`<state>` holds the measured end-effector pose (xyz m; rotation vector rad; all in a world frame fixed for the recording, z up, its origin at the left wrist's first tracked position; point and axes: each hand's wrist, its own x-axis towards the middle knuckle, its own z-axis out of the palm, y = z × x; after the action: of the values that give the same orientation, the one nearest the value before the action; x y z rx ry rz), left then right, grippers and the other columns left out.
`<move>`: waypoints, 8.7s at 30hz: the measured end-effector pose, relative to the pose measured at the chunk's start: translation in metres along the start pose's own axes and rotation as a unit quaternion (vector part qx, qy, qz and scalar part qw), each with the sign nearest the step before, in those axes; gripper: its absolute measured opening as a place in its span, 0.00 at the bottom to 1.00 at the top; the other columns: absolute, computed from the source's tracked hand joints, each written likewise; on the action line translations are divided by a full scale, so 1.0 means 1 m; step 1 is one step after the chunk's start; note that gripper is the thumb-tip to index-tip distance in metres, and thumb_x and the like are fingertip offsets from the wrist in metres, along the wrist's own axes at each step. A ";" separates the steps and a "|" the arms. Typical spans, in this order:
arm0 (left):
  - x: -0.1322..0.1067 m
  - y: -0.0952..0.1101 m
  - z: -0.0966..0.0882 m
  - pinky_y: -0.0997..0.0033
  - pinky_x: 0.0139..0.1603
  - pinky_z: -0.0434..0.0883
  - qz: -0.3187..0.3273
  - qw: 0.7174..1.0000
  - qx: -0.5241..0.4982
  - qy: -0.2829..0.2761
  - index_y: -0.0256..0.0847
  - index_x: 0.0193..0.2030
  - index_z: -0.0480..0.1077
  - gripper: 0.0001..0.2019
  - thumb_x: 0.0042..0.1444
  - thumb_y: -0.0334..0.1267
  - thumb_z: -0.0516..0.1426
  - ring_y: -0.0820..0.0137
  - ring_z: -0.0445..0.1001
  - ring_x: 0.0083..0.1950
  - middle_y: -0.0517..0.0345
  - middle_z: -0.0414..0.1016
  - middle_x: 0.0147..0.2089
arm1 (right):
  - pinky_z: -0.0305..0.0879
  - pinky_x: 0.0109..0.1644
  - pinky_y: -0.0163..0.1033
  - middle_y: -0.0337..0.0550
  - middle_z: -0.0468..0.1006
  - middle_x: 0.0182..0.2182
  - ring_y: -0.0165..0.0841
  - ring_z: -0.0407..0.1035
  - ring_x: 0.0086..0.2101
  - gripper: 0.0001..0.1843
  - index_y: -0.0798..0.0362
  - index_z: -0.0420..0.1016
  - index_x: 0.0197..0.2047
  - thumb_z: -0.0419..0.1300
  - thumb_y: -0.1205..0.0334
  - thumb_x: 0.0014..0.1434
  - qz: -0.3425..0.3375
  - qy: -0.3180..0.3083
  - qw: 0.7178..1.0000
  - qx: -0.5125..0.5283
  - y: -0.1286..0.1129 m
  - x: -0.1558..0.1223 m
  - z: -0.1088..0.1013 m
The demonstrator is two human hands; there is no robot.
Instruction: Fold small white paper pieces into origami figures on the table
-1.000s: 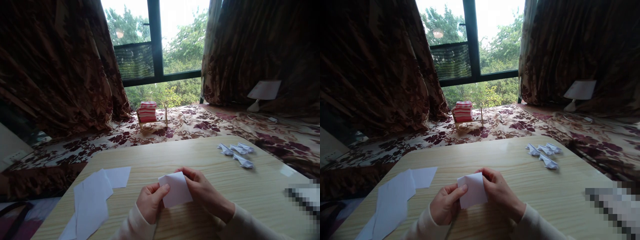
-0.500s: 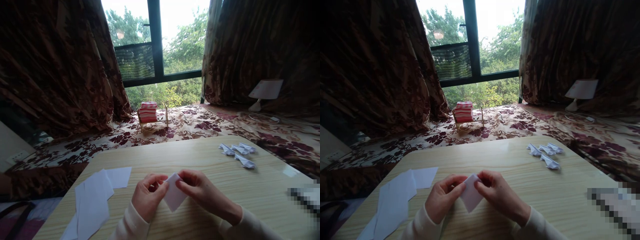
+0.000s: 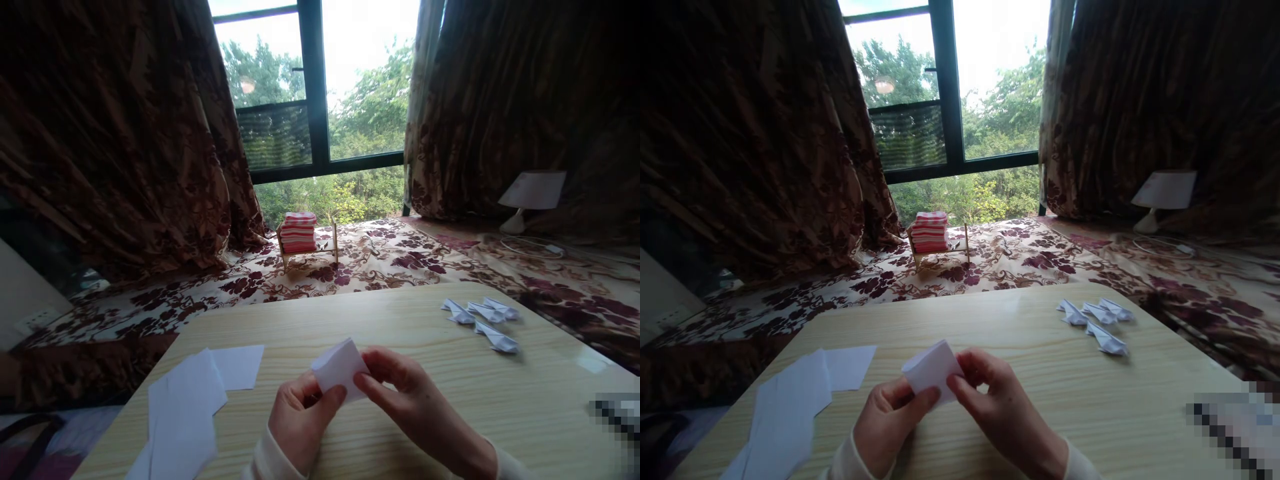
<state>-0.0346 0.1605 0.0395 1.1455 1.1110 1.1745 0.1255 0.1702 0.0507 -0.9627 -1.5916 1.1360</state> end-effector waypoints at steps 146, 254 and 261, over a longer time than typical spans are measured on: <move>0.013 0.028 -0.009 0.66 0.44 0.65 0.246 0.924 0.288 0.051 0.39 0.40 0.68 0.12 0.47 0.32 0.57 0.66 0.68 0.44 0.54 0.69 0.42 | 0.48 0.24 0.33 0.33 0.58 0.19 0.26 0.52 0.22 0.15 0.53 0.55 0.20 0.50 0.61 0.56 0.021 -0.087 0.980 -0.176 -0.006 -0.002 -0.015; -0.004 0.021 0.014 0.78 0.31 0.69 0.159 0.981 0.051 0.103 0.38 0.23 0.68 0.05 0.45 0.33 0.61 0.71 0.72 0.29 0.58 0.74 0.27 | 0.72 0.34 0.35 0.43 0.76 0.31 0.33 0.71 0.32 0.15 0.52 0.71 0.41 0.62 0.57 0.51 -0.030 0.147 0.989 0.005 -0.001 -0.004 -0.012; -0.003 0.019 0.015 0.77 0.32 0.69 0.169 0.979 0.046 0.107 0.38 0.23 0.67 0.06 0.44 0.33 0.61 0.71 0.73 0.31 0.57 0.74 0.30 | 0.72 0.35 0.36 0.45 0.79 0.32 0.35 0.73 0.33 0.14 0.54 0.75 0.39 0.62 0.56 0.50 0.014 0.112 0.993 0.045 -0.001 -0.003 -0.015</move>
<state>-0.0220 0.1573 0.0603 1.3400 1.1711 1.5514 0.1404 0.1704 0.0526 -1.0173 -1.3403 1.0682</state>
